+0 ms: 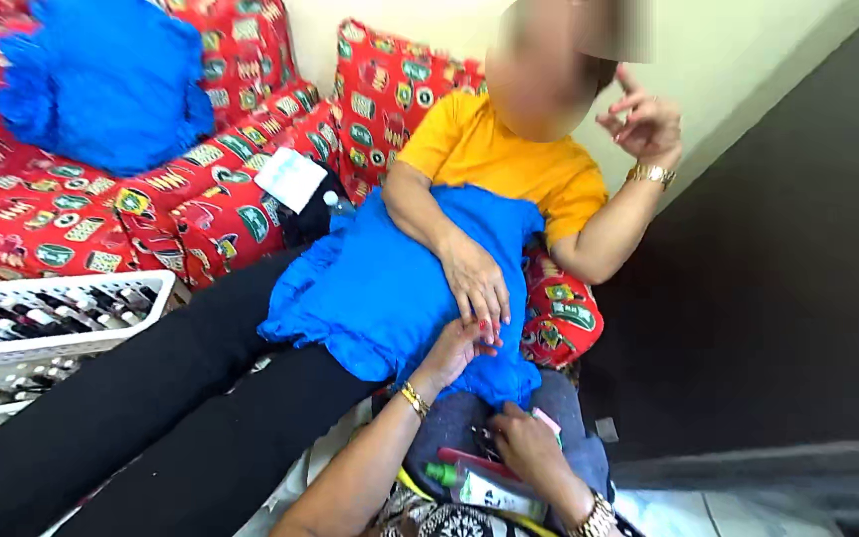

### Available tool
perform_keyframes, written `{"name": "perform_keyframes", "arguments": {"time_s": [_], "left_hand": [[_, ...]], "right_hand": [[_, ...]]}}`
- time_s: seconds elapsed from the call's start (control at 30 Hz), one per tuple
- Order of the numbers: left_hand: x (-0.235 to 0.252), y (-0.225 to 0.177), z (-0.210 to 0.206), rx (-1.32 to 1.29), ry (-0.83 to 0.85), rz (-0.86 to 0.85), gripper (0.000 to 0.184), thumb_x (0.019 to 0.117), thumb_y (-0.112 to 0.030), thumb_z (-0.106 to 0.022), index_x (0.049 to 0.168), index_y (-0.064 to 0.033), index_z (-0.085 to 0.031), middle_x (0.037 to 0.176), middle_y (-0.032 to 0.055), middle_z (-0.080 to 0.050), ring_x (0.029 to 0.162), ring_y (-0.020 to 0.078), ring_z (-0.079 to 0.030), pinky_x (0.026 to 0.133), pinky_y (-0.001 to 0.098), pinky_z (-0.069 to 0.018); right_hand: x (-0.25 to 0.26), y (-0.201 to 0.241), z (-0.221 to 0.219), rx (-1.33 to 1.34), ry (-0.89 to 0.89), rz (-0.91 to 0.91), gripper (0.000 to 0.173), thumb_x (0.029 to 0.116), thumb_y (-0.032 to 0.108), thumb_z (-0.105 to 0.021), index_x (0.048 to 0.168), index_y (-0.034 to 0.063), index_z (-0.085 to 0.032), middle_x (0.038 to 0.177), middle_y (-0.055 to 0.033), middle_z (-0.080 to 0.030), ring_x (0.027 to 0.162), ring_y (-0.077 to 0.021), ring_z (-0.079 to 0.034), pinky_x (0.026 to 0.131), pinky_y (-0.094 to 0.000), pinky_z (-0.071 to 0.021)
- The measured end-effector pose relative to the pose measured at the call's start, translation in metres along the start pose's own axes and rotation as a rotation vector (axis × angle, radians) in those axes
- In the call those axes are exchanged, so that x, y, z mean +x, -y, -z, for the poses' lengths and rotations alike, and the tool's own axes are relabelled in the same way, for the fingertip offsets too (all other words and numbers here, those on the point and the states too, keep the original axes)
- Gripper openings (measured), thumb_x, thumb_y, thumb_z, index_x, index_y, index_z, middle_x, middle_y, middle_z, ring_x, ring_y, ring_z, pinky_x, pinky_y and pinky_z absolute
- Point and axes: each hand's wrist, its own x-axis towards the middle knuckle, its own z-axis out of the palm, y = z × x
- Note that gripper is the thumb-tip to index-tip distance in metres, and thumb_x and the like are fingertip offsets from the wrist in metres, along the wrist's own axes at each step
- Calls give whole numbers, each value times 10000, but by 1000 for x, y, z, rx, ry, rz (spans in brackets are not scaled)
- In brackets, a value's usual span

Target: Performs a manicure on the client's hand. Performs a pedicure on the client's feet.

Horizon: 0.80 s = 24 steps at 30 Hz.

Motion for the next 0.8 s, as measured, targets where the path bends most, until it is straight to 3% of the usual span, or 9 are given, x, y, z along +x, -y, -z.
{"name": "perform_keyframes", "arguments": {"time_s": [0.2, 0.4, 0.5, 0.67, 0.8], "left_hand": [[-1, 2, 1, -90, 14, -18, 215, 1052, -104, -432, 1007, -57, -637, 917, 25, -713, 846, 139, -702, 773, 302, -593], [-1, 3, 0, -120, 10, -18, 218, 1052, -104, -444, 1004, -52, -650, 911, 36, -723, 839, 144, -712, 766, 301, -599], [-1, 5, 1, -118, 17, -18, 216, 1054, -105, -440, 1018, -46, -645, 910, 38, -720, 839, 144, -710, 771, 305, -598], [-2, 4, 3, -132, 40, -24, 244, 1051, -121, -429, 1029, -41, -658, 936, 43, -725, 857, 144, -709, 779, 304, -596], [-3, 4, 5, -141, 60, -22, 272, 1031, -109, -407, 1025, -50, -673, 956, 40, -730, 874, 141, -709, 786, 307, -594]], "right_hand": [[7, 11, 16, -164, 85, -121, 344, 1044, 211, -481, 1192, 6, -714, 1380, -215, -595, 1212, -426, -610, 989, -610, -478], [12, 14, 21, -214, 197, -170, 383, 1008, 293, -591, 1229, -12, -663, 1269, -274, -649, 1236, -454, -595, 990, -650, -455], [14, 9, 17, -200, 209, -186, 399, 984, 317, -638, 1163, -37, -683, 1234, -288, -657, 1214, -469, -601, 967, -663, -461], [15, -12, 9, -32, 200, -81, 271, 963, 188, -637, 1131, -13, -707, 1137, -269, -689, 1135, -449, -635, 957, -639, -473], [4, -38, 4, 218, 202, 99, 303, 976, 84, -598, 1258, 12, -685, 1084, -222, -710, 1043, -374, -667, 967, -564, -484]]}}
